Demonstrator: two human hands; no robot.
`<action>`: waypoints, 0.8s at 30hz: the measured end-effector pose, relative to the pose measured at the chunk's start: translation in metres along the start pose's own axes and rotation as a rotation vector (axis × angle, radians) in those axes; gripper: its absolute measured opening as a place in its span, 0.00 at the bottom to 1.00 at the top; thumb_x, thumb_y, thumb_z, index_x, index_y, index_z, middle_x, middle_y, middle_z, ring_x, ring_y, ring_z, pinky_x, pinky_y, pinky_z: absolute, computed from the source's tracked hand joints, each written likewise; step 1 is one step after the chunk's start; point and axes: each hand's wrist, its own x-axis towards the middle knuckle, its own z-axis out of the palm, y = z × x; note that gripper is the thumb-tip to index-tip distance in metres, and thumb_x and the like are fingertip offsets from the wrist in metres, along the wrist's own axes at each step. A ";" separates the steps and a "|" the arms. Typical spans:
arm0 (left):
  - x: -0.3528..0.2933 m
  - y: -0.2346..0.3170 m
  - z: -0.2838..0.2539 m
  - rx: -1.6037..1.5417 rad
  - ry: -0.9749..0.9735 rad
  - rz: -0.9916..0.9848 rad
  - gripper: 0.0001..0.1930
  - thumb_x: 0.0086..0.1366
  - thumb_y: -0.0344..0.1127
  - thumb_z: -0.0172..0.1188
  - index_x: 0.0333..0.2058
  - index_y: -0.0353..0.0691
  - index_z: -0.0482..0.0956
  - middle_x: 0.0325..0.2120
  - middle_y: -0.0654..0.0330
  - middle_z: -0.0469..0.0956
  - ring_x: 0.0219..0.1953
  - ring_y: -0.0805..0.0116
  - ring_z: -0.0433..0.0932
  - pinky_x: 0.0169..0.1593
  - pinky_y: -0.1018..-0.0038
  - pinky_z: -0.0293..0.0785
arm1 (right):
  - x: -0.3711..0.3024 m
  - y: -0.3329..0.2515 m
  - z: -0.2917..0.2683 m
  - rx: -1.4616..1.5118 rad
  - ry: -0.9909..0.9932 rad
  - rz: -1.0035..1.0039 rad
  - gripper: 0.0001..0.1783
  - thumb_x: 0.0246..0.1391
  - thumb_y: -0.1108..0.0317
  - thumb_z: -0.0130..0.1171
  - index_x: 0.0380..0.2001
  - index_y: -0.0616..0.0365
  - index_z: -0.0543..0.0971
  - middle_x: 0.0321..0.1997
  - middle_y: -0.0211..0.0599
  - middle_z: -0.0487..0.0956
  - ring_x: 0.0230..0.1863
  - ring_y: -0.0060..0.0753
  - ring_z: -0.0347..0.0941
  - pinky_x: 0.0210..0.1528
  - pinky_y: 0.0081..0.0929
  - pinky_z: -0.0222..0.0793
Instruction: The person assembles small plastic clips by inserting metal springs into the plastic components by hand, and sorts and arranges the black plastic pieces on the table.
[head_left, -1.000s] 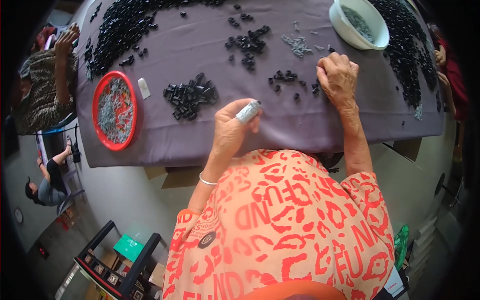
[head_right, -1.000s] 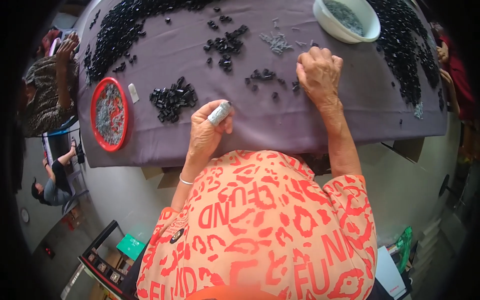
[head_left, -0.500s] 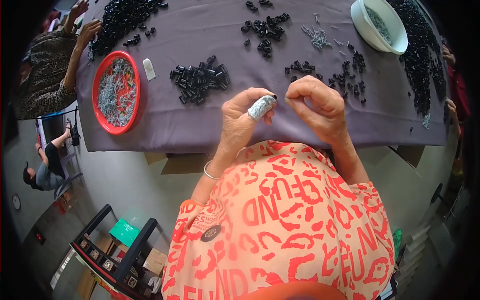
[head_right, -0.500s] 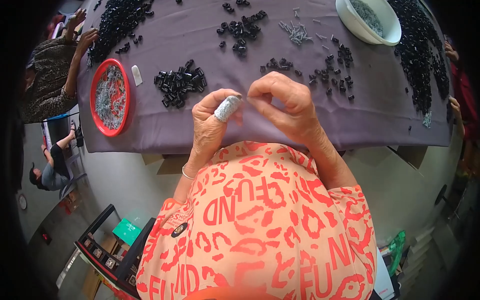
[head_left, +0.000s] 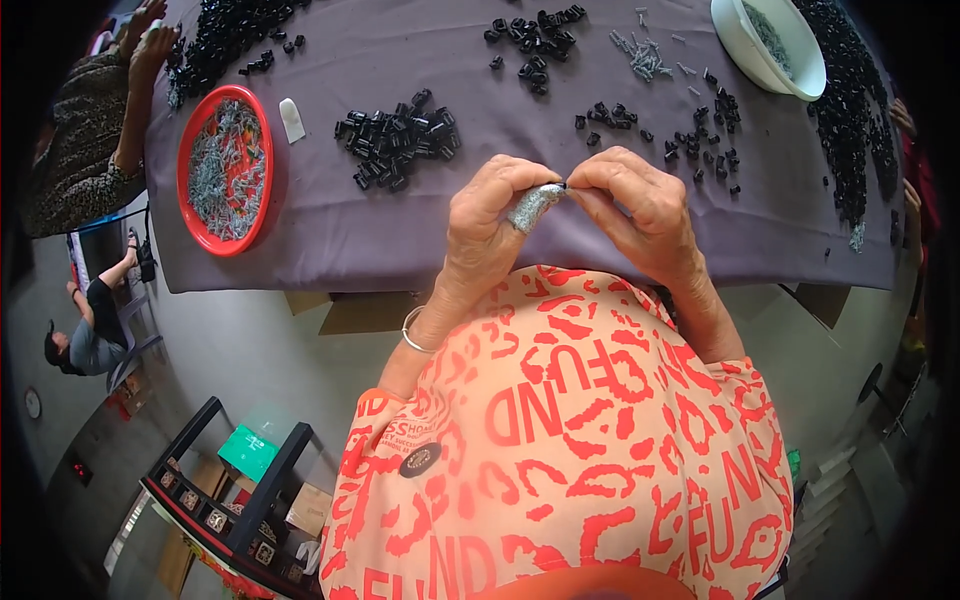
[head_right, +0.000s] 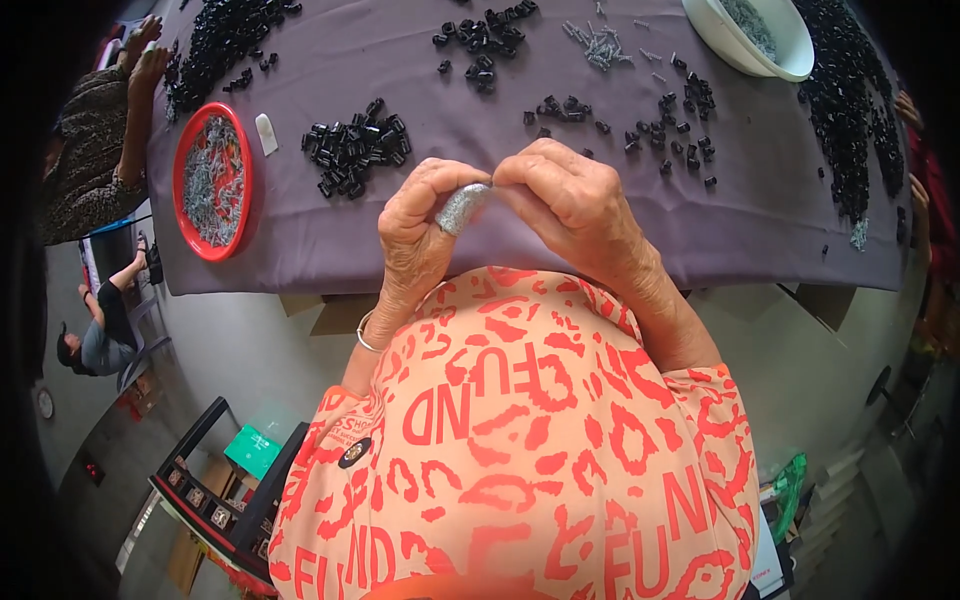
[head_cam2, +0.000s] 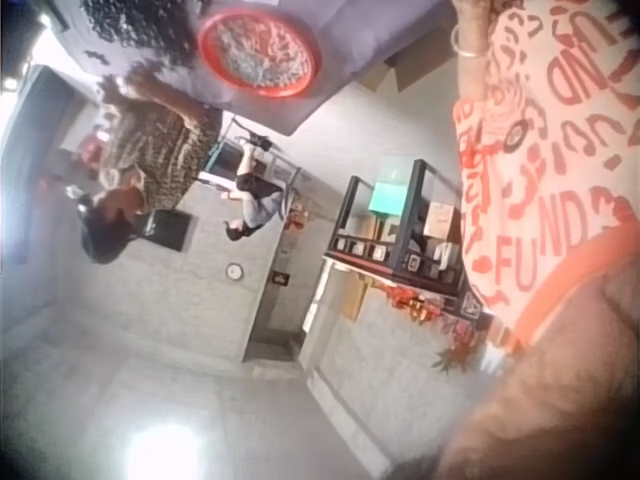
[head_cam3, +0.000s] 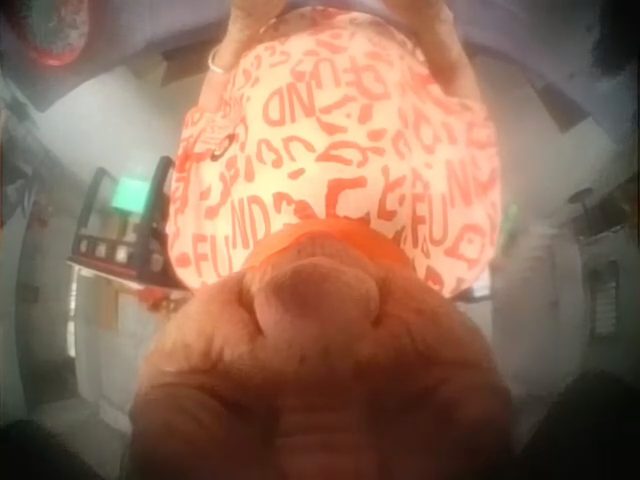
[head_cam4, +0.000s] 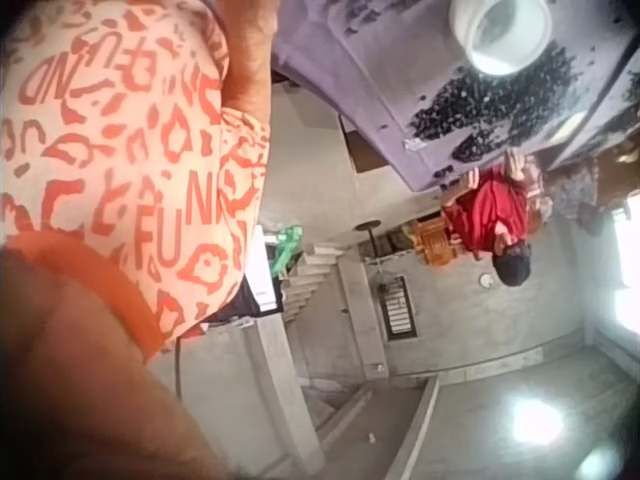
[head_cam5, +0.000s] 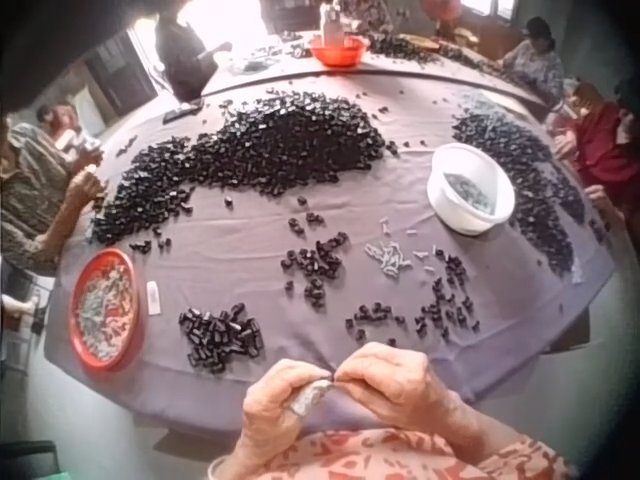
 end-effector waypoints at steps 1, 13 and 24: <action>0.000 0.000 0.000 0.026 0.000 0.019 0.07 0.55 0.20 0.61 0.34 0.33 0.78 0.29 0.62 0.74 0.31 0.76 0.72 0.33 0.81 0.70 | -0.001 0.000 0.001 -0.003 0.007 0.000 0.10 0.42 0.84 0.62 0.30 0.64 0.76 0.30 0.39 0.77 0.28 0.32 0.75 0.30 0.23 0.70; -0.004 -0.001 0.003 -0.110 -0.009 -0.104 0.08 0.56 0.20 0.59 0.36 0.34 0.77 0.30 0.61 0.73 0.31 0.75 0.74 0.33 0.80 0.71 | -0.007 -0.005 0.006 0.103 0.078 0.115 0.11 0.42 0.87 0.59 0.31 0.64 0.75 0.29 0.37 0.76 0.30 0.30 0.73 0.31 0.22 0.69; -0.003 -0.010 0.001 0.050 0.006 0.064 0.10 0.54 0.19 0.59 0.36 0.34 0.77 0.30 0.59 0.75 0.31 0.69 0.76 0.32 0.77 0.72 | -0.006 -0.003 0.007 0.055 0.054 0.073 0.10 0.42 0.87 0.59 0.29 0.64 0.75 0.27 0.38 0.76 0.28 0.31 0.74 0.31 0.24 0.69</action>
